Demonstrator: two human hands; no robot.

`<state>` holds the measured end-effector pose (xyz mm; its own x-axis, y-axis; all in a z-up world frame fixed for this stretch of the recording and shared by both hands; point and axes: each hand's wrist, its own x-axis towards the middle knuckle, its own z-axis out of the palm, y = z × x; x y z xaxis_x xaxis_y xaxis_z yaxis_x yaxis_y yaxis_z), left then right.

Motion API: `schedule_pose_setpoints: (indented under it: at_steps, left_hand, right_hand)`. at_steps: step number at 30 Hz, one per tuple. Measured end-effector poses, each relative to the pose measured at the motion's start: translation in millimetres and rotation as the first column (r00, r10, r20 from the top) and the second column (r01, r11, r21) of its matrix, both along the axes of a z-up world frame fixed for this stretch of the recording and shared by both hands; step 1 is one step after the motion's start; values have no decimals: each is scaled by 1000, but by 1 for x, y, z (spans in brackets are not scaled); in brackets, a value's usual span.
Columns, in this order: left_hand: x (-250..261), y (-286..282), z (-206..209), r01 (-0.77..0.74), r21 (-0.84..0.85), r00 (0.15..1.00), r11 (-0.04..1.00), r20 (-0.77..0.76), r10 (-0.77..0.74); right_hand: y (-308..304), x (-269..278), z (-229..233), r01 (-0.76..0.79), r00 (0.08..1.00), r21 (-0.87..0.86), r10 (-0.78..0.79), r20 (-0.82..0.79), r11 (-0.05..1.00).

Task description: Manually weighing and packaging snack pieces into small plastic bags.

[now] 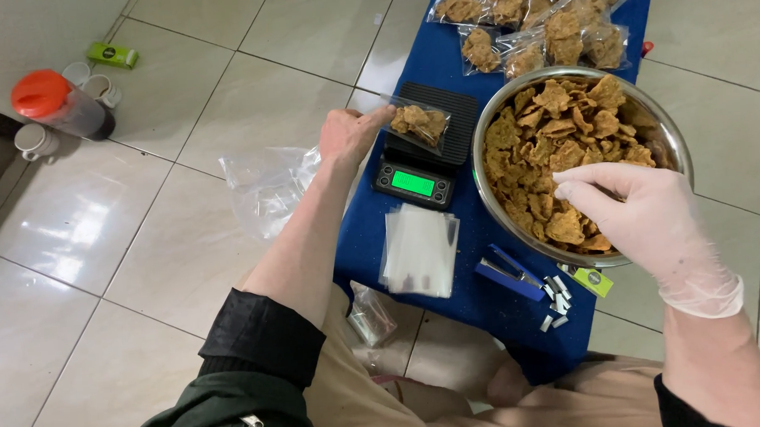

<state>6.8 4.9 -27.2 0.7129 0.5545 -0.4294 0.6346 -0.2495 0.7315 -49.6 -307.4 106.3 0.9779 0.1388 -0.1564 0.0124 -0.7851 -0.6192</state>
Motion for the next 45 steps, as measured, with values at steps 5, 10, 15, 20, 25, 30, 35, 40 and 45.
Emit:
schedule_pose_setpoints:
  at_steps: [5,10,15,20,25,30,35,40,45]
  left_hand:
    - [1,0,1,6,-5,1000,1000,-11,-6]
    - [0,-1,1,10,-15,1000,1000,-5,-10]
    - [-1,-1,2,6,-36,1000,999,19,-5]
    - [-4,-3,10,14,-51,1000,999,5,-14]
    - [4,0,-4,25,-16,1000,1000,15,-24]
    - [-3,-8,4,16,-114,919,993,393,31]
    - [-4,-12,28,94,-49,755,994,655,-39]
    - [-35,-33,71,290,114,432,950,871,-237]
    - [-77,-81,99,621,185,286,762,852,-440]
  right_hand:
    - [0,-1,1,10,1000,-6,-10,-5,1000]
    - [-3,0,-3,11,1000,-10,-11,17,1000]
    - [0,-2,0,-1,1000,-28,1,12,1000]
    - [-1,0,-2,-13,1000,-38,14,20,999]
    - [-2,0,-4,-16,1000,-17,17,25,1000]
    - [-4,1,-7,-31,998,-4,31,51,1000]
    - [3,-1,7,14,1000,12,-14,-2,1000]
    - [1,-3,3,-8,995,98,-2,96,995]
    - [0,1,10,-340,929,313,265,257,887]
